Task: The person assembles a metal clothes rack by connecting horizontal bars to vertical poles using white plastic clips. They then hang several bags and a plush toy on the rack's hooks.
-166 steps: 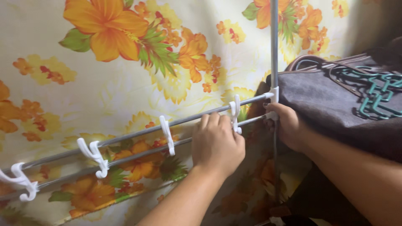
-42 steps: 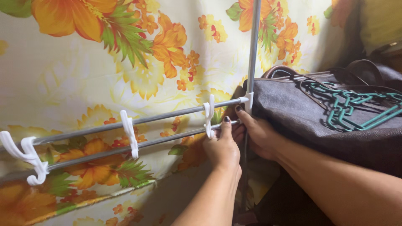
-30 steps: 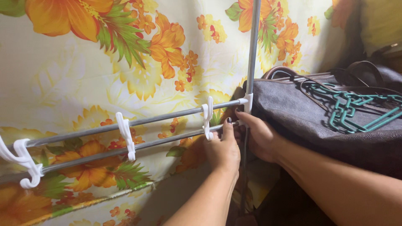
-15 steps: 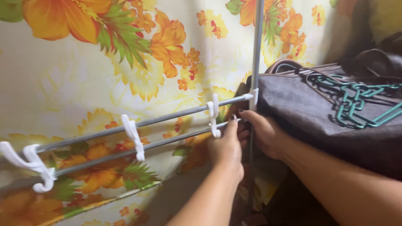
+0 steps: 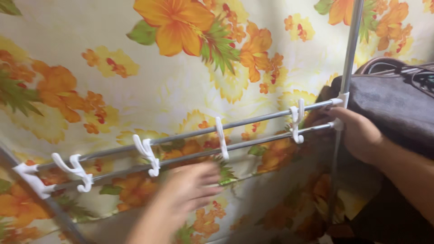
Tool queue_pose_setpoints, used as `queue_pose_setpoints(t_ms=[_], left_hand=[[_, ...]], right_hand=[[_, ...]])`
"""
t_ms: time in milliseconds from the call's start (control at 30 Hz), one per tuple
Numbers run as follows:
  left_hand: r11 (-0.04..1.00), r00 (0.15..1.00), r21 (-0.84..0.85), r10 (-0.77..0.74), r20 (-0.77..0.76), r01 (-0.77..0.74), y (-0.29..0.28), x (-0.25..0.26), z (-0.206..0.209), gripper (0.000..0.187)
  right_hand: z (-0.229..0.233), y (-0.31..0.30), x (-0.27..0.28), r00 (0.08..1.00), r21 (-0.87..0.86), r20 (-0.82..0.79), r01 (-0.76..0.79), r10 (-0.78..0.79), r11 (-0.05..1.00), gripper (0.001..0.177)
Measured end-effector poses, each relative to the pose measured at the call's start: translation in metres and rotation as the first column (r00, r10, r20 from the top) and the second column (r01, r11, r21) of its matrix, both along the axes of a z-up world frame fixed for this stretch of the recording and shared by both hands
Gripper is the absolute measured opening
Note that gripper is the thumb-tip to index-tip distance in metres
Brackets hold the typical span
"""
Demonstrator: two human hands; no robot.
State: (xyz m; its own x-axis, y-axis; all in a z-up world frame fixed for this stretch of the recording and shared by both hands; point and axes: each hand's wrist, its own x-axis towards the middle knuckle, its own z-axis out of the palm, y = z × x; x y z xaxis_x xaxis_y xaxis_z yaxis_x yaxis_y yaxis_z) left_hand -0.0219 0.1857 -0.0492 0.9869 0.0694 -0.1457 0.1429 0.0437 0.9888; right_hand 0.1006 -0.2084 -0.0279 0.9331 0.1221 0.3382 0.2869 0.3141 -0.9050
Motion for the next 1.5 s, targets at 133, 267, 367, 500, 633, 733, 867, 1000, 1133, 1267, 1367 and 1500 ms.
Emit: queue_pose_setpoints(t_ms=[133,267,367,500,633,733,867,1000,1133,1267,1367,1500], left_hand=[[0.621,0.591,0.015,0.739,0.324,-0.784,0.125,-0.045,-0.017,0.035],[0.267,0.197,-0.043,0.801,0.566,-0.963,0.208,-0.057,-0.014,0.041],[0.27,0.254,0.042,0.829,0.498,-0.962,0.241,-0.054,0.01,0.048],[0.221,0.217,0.047,0.859,0.464,-0.974,0.236,-0.052,0.022,0.056],[0.106,0.146,0.113,0.884,0.444,-0.988,0.225,-0.054,0.027,0.062],[0.17,0.207,0.12,0.844,0.496,-0.978,0.226,-0.052,0.029,0.061],[0.118,0.204,0.19,0.817,0.54,-0.975,0.235,-0.041,0.02,0.062],[0.031,0.105,0.134,0.801,0.59,-0.99,0.239,-0.024,0.009,0.063],[-0.08,0.022,0.129,0.766,0.642,-0.988,0.234,-0.016,0.006,0.064],[0.018,0.07,0.1,0.834,0.548,-0.995,0.216,-0.023,0.012,0.068],[0.037,0.085,0.118,0.895,0.437,-0.992,0.204,-0.026,0.025,0.074],[0.049,0.117,0.205,0.937,0.329,-0.977,0.19,-0.03,0.041,0.08]], right_hand=[[0.016,0.006,-0.026,0.996,-0.002,0.003,-0.087,0.087,0.996,0.057],[0.022,0.026,-0.021,0.971,0.065,-0.022,0.241,-0.24,0.968,0.06],[0.021,0.032,-0.009,0.909,0.097,-0.081,0.416,-0.41,0.904,0.047],[0.024,0.032,0.01,0.794,0.089,-0.208,0.596,-0.571,0.798,0.048],[0.026,0.035,0.023,0.724,0.143,-0.185,0.689,-0.665,0.71,0.05],[0.025,0.033,0.027,0.717,0.117,-0.261,0.688,-0.646,0.717,0.057],[0.021,0.032,0.027,0.784,0.104,-0.173,0.616,-0.596,0.781,0.066],[0.02,0.04,0.017,0.712,0.044,-0.177,0.695,-0.679,0.718,0.068],[0.022,0.051,-0.002,0.595,-0.054,-0.174,0.79,-0.785,0.611,0.068],[0.023,0.064,-0.021,0.546,-0.149,-0.19,0.805,-0.816,0.574,0.061],[0.027,0.075,-0.029,0.547,-0.181,-0.171,0.8,-0.819,0.572,0.064],[0.034,0.091,-0.037,0.498,-0.224,-0.148,0.824,-0.854,0.52,0.065]])
